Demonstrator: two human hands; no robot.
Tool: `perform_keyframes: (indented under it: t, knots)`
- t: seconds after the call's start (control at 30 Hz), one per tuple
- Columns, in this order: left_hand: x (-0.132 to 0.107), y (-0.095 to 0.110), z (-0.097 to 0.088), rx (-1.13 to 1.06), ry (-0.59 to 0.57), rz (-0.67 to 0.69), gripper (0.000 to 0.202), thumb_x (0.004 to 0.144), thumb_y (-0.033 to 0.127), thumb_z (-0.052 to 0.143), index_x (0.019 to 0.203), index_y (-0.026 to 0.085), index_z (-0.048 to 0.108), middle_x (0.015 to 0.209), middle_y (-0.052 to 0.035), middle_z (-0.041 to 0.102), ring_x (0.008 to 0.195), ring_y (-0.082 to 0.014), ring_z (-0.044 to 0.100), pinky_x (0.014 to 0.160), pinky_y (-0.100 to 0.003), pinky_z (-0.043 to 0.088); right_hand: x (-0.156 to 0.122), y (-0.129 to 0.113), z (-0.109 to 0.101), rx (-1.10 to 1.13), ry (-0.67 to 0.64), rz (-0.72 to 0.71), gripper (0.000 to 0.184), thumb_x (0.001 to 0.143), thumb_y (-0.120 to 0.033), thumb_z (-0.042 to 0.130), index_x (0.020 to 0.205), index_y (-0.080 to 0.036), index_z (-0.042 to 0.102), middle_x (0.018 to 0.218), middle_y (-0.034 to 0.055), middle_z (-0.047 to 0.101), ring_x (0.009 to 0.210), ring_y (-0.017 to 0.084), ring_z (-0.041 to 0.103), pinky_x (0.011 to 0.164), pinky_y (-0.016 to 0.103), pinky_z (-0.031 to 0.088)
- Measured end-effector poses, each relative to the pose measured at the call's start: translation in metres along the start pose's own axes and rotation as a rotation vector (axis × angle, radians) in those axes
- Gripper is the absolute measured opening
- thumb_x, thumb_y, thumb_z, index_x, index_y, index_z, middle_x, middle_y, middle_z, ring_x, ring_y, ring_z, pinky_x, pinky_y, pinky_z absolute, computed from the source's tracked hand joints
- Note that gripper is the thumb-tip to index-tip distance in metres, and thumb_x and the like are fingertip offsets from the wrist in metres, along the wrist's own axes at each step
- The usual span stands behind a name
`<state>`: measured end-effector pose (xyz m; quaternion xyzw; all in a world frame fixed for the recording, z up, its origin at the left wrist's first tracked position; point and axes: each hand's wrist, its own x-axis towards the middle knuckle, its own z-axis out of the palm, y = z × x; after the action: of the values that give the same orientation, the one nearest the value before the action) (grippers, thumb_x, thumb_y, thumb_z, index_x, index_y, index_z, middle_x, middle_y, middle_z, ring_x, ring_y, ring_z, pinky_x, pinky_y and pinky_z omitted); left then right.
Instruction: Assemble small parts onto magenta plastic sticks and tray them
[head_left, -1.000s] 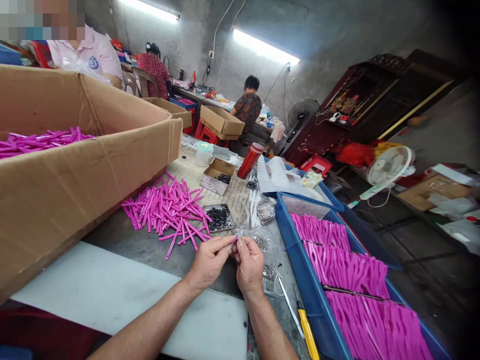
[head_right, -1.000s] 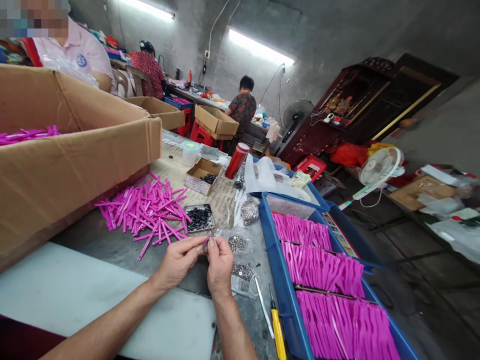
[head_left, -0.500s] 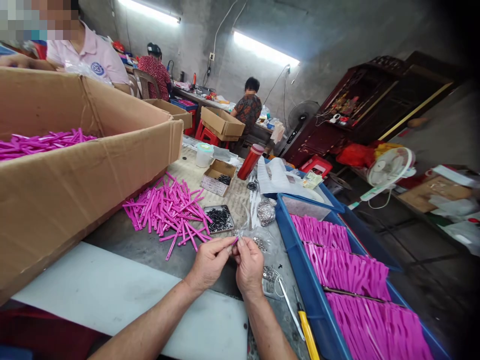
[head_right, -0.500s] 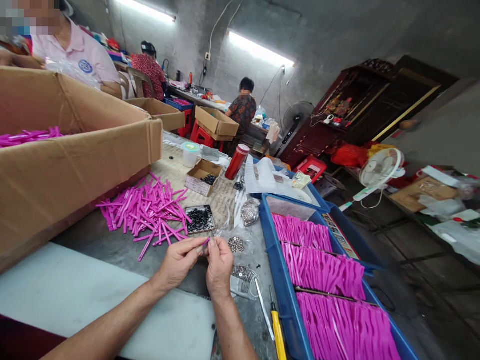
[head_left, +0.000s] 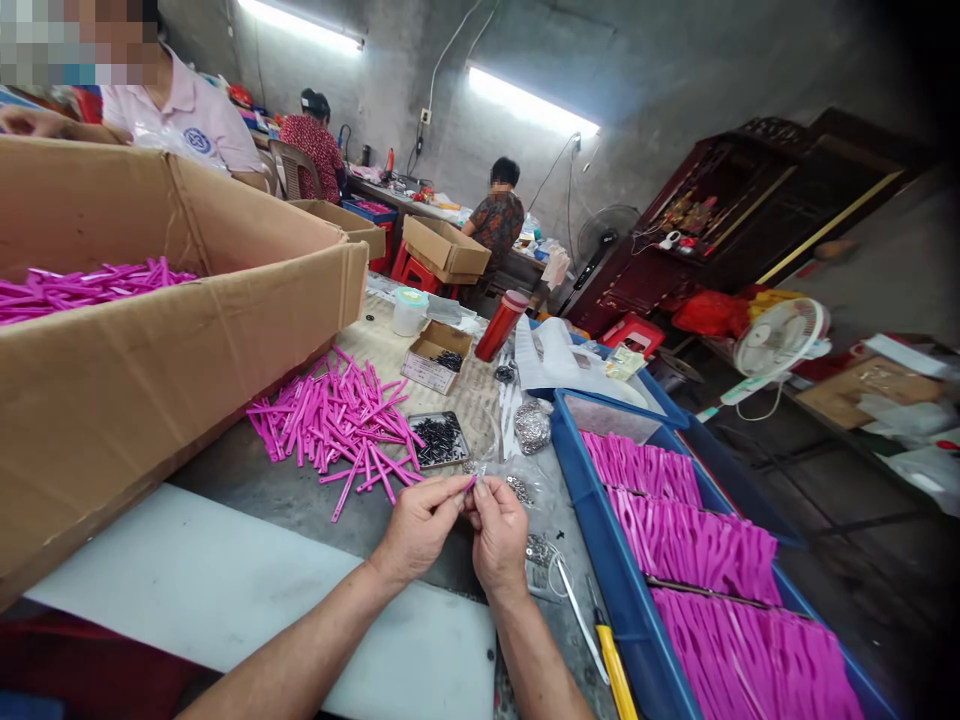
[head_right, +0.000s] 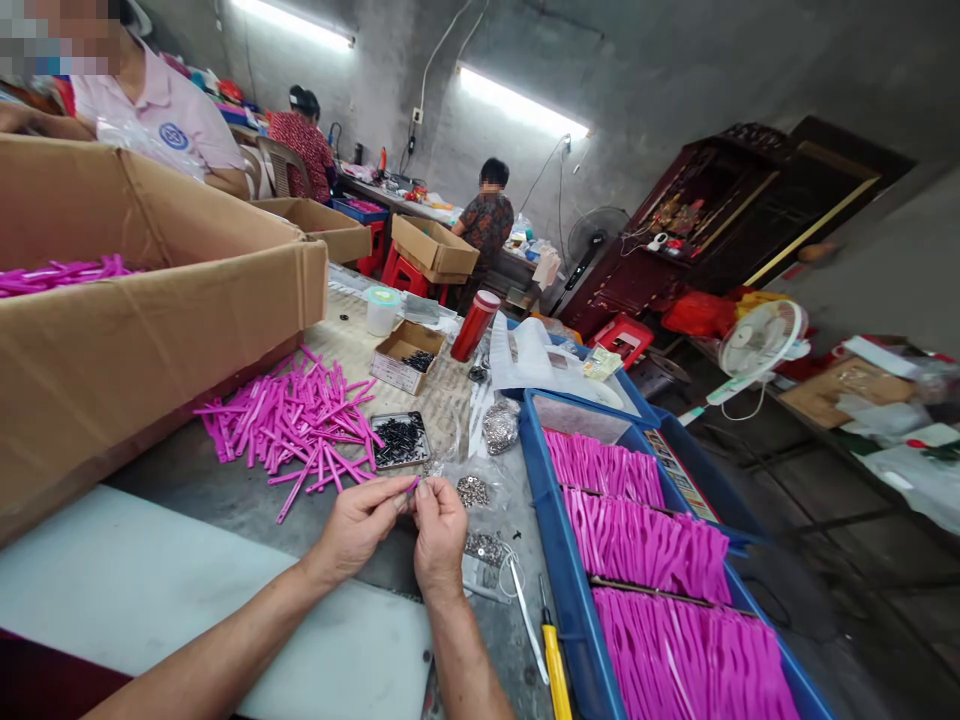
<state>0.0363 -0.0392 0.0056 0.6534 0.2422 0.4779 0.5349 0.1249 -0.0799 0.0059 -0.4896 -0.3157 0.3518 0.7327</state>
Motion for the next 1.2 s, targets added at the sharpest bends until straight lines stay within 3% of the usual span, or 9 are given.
perform_keyframes:
  t: [0.23, 0.6, 0.9, 1.1, 1.2]
  knots:
    - [-0.0018, -0.0025, -0.0005, 0.0, 0.006, -0.004, 0.026, 0.074, 0.011, 0.046, 0.093, 0.013, 0.064, 0.077, -0.0059, 0.065, 0.072, -0.0148, 0.059, 0.065, -0.025, 0.049, 0.0005, -0.003, 0.0029, 0.017, -0.021, 0.042, 0.024, 0.072, -0.032, 0.051, 0.056, -0.016, 0.044, 0.048, -0.0064, 0.038, 0.043, 0.005, 0.031, 0.04, 0.017, 0.024]
    - [0.0, 0.001, -0.0004, 0.003, 0.003, 0.003, 0.026, 0.073, 0.012, 0.047, 0.091, 0.014, 0.065, 0.079, -0.0064, 0.065, 0.073, -0.0151, 0.059, 0.067, -0.026, 0.048, 0.0004, 0.0008, -0.0002, -0.063, -0.012, -0.013, 0.017, 0.07, -0.031, 0.053, 0.063, -0.016, 0.049, 0.05, -0.0067, 0.039, 0.042, 0.006, 0.03, 0.041, 0.018, 0.025]
    - [-0.0009, -0.0009, 0.0013, -0.02, -0.003, -0.015, 0.027, 0.074, 0.01, 0.045, 0.093, 0.015, 0.064, 0.07, -0.0037, 0.064, 0.067, -0.0133, 0.057, 0.061, -0.023, 0.048, -0.0003, -0.0041, 0.0018, -0.001, -0.034, 0.046, 0.025, 0.075, -0.034, 0.046, 0.055, -0.018, 0.042, 0.049, -0.0052, 0.037, 0.041, 0.007, 0.03, 0.038, 0.02, 0.023]
    - [-0.0006, 0.0014, 0.0003, -0.012, -0.001, -0.017, 0.026, 0.073, 0.013, 0.047, 0.092, 0.015, 0.065, 0.077, -0.0059, 0.065, 0.068, -0.0138, 0.057, 0.052, -0.019, 0.046, 0.0004, -0.0013, 0.0019, 0.008, 0.003, 0.014, 0.014, 0.067, -0.029, 0.055, 0.067, -0.017, 0.049, 0.048, -0.0075, 0.038, 0.04, 0.005, 0.027, 0.039, 0.018, 0.022]
    - [-0.0005, 0.0015, 0.0, -0.006, -0.004, -0.017, 0.026, 0.073, 0.013, 0.047, 0.091, 0.015, 0.065, 0.073, -0.0055, 0.064, 0.065, -0.0134, 0.057, 0.05, -0.019, 0.046, 0.0007, -0.0015, 0.0027, -0.005, 0.004, 0.008, 0.017, 0.068, -0.031, 0.055, 0.062, -0.017, 0.046, 0.047, -0.0076, 0.037, 0.04, 0.005, 0.029, 0.039, 0.018, 0.024]
